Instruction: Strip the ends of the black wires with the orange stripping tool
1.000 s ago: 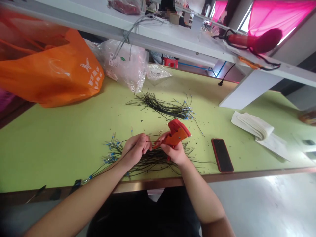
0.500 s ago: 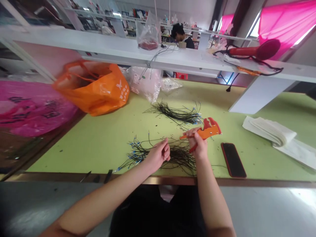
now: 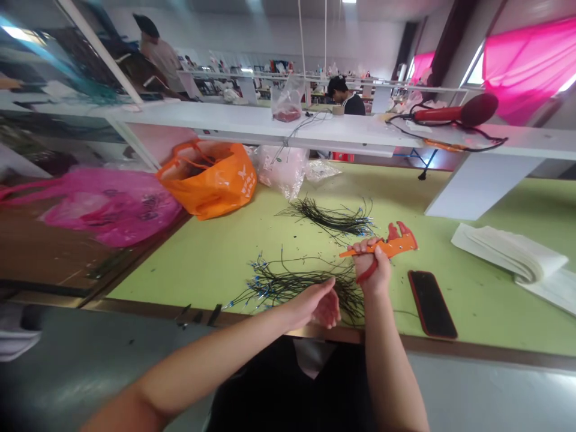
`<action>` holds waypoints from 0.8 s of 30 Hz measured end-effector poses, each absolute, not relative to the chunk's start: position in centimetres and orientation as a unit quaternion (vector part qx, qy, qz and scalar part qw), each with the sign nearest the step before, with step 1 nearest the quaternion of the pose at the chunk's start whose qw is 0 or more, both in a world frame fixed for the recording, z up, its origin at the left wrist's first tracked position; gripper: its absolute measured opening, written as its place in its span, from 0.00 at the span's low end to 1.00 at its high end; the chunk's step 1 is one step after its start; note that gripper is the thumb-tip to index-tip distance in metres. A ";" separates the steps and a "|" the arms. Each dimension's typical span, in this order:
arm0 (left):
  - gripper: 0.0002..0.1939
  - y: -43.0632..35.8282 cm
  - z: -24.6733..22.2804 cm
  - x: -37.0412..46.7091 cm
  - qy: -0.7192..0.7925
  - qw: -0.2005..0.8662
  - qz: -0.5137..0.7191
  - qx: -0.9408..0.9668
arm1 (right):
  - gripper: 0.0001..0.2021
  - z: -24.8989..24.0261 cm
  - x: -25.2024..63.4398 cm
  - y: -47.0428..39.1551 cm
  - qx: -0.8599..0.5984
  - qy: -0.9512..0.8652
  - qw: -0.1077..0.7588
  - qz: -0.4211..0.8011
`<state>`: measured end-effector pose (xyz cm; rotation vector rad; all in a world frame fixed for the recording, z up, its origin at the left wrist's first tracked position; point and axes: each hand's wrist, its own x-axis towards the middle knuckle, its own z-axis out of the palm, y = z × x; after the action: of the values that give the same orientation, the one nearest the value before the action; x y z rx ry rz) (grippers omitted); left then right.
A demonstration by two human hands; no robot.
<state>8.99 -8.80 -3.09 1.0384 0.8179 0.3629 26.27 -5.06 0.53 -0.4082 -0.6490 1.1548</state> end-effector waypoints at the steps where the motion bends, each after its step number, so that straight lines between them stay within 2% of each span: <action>1: 0.34 -9.6 -3.4 7.8 0.383 0.681 0.213 0.587 | 0.12 0.4 25.9 -5.0 -0.188 -0.295 0.765 0.542; 3: 0.22 -10.4 -4.2 5.4 0.394 0.415 0.301 0.763 | 0.12 0.2 25.4 -5.1 -0.183 -0.285 0.758 0.557; 5: 0.16 -10.2 -5.1 3.3 0.376 0.204 0.301 0.852 | 0.11 0.2 25.2 -5.1 -0.179 -0.274 0.758 0.564; 8: 0.20 -8.5 -6.3 1.4 0.359 0.050 0.240 0.901 | 0.11 0.4 25.3 -5.1 -0.181 -0.256 0.769 0.557; 10: 0.23 -7.2 -6.4 1.0 0.348 0.023 0.217 0.912 | 0.10 0.4 25.7 -5.1 -0.181 -0.247 0.778 0.548; 13: 0.24 -5.0 -5.1 1.5 0.333 0.042 0.228 0.914 | 0.10 0.4 26.6 -5.0 -0.170 -0.230 0.795 0.535; 16: 0.17 -1.5 -3.1 3.4 0.347 0.041 0.213 0.912 | 0.08 0.1 27.4 -4.5 -0.155 -0.207 0.811 0.525; 18: 0.17 1.8 -2.3 5.3 0.370 0.005 0.155 0.916 | 0.08 -0.2 27.7 -4.2 -0.155 -0.194 0.813 0.527; 20: 0.17 5.1 -2.2 7.2 0.369 -0.019 0.098 0.924 | 0.09 -0.6 27.7 -3.8 -0.167 -0.186 0.808 0.534; 24: 0.10 9.3 -3.3 10.1 0.326 -0.016 0.052 0.944 | 0.08 -1.5 27.5 -3.2 -0.180 -0.175 0.798 0.548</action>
<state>10.12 9.28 -3.35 2.9953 1.0346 0.1656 27.46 -3.18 -1.52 -0.3863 -0.3749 1.1767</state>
